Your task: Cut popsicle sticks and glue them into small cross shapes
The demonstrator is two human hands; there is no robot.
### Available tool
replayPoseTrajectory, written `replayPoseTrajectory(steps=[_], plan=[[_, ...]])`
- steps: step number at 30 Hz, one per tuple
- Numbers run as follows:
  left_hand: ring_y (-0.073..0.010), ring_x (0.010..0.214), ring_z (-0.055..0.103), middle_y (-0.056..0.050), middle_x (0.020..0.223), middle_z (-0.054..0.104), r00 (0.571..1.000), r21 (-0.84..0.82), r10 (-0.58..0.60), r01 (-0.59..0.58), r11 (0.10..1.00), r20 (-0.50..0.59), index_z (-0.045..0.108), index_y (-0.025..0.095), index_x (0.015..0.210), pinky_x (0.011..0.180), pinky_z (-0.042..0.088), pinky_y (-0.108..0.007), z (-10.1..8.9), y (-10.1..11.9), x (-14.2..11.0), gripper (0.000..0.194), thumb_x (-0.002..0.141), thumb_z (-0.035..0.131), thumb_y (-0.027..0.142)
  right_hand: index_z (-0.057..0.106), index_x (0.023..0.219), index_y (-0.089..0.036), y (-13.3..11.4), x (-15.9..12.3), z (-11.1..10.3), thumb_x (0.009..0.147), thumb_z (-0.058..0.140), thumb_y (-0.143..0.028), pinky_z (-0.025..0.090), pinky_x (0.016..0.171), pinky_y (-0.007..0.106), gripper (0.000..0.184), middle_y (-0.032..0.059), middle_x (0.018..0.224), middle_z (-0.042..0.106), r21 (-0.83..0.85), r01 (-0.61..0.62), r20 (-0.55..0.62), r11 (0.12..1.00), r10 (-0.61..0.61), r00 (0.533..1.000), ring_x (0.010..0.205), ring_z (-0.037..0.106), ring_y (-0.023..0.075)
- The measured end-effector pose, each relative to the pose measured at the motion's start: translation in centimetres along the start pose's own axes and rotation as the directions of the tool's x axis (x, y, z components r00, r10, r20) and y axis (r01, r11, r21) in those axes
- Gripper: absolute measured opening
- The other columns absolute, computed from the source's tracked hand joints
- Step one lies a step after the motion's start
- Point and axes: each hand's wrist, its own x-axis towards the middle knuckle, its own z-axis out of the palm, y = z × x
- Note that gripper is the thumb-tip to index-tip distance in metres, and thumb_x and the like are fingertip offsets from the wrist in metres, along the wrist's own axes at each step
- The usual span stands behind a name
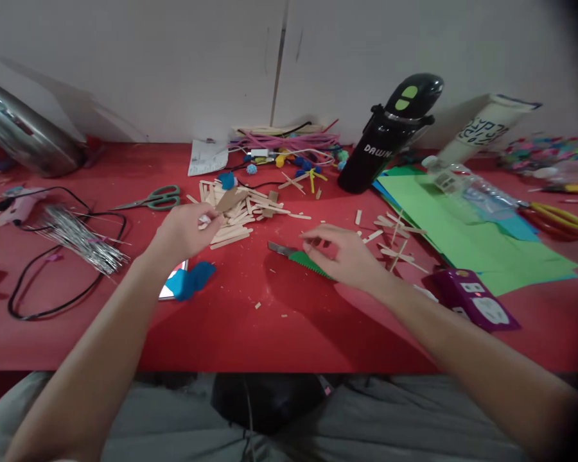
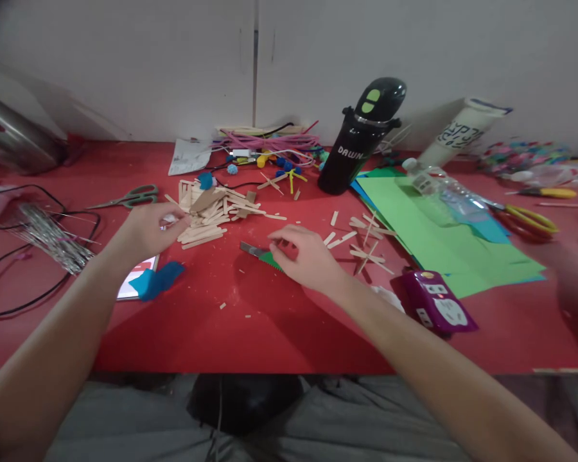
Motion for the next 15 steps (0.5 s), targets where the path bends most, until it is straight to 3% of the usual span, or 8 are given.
replayPoseTrajectory(steps=[3, 5, 9, 12, 15], plan=[[-0.0206, 0.079, 0.062, -0.007, 0.086, 0.071, 0.989, 0.1, 0.086, -0.098, 0.99, 0.119, 0.071, 0.019, 0.084, 0.07, 0.042, -0.029, 0.7, -0.5, 0.3, 0.024, 0.087, 0.055, 0.037, 0.069, 0.097, -0.016, 0.1, 0.0, -0.1, 0.088, 0.059, -0.038, 0.05, 0.081, 0.042, 0.026, 0.0122, 0.095, 0.07, -0.232, 0.07, 0.06, 0.97, -0.057, 0.997, 0.09, 0.065, 0.0274], [-0.024, 0.085, 0.065, -0.009, 0.095, 0.072, 0.982, 0.189, 0.049, -0.085, 0.978, 0.184, 0.073, 0.019, 0.092, 0.074, 0.046, -0.032, 1.1, -0.4, 0.0, 0.027, 0.087, 0.054, 0.038, 0.07, 0.097, -0.017, -0.3, -0.1, -0.3, 0.085, 0.062, -0.04, 0.049, 0.08, 0.042, 0.027, 0.0116, 0.097, 0.069, -0.358, 0.043, 0.125, 0.933, 0.002, 0.992, 0.091, 0.064, 0.0287], [-0.0312, 0.107, 0.063, -0.013, 0.116, 0.069, 0.96, 0.344, 0.009, -0.11, 0.933, 0.281, 0.069, 0.018, 0.113, 0.086, 0.049, -0.041, 1.4, -0.1, -0.2, 0.036, 0.091, 0.049, 0.039, 0.069, 0.089, -0.018, -1.1, 0.5, -0.1, 0.083, 0.06, -0.028, 0.048, 0.081, 0.041, 0.014, 0.0071, 0.093, 0.069, -0.505, -0.01, 0.266, 0.863, 0.167, 0.949, 0.09, 0.065, 0.0277], [-0.0318, 0.109, 0.063, -0.011, 0.122, 0.068, 0.937, 0.36, -0.025, -0.109, 0.927, 0.349, 0.065, 0.019, 0.119, 0.084, 0.051, -0.043, 1.4, -0.5, -0.1, 0.037, 0.094, 0.044, 0.038, 0.069, 0.091, -0.016, -1.0, 1.4, 0.4, 0.085, 0.058, -0.024, 0.049, 0.078, 0.039, 0.015, 0.0077, 0.093, 0.069, -0.579, -0.045, 0.255, 0.814, 0.234, 0.938, 0.089, 0.066, 0.0272], [-0.0316, 0.107, 0.064, -0.011, 0.122, 0.067, 0.918, 0.354, -0.071, -0.078, 0.932, 0.391, 0.063, 0.019, 0.114, 0.082, 0.05, -0.042, 1.5, -0.9, -0.1, 0.033, 0.094, 0.043, 0.036, 0.07, 0.098, -0.014, -0.9, 2.0, 0.9, 0.089, 0.055, -0.023, 0.05, 0.079, 0.042, 0.019, 0.0111, 0.098, 0.069, -0.649, -0.048, 0.191, 0.759, 0.224, 0.956, 0.094, 0.066, 0.0299]])
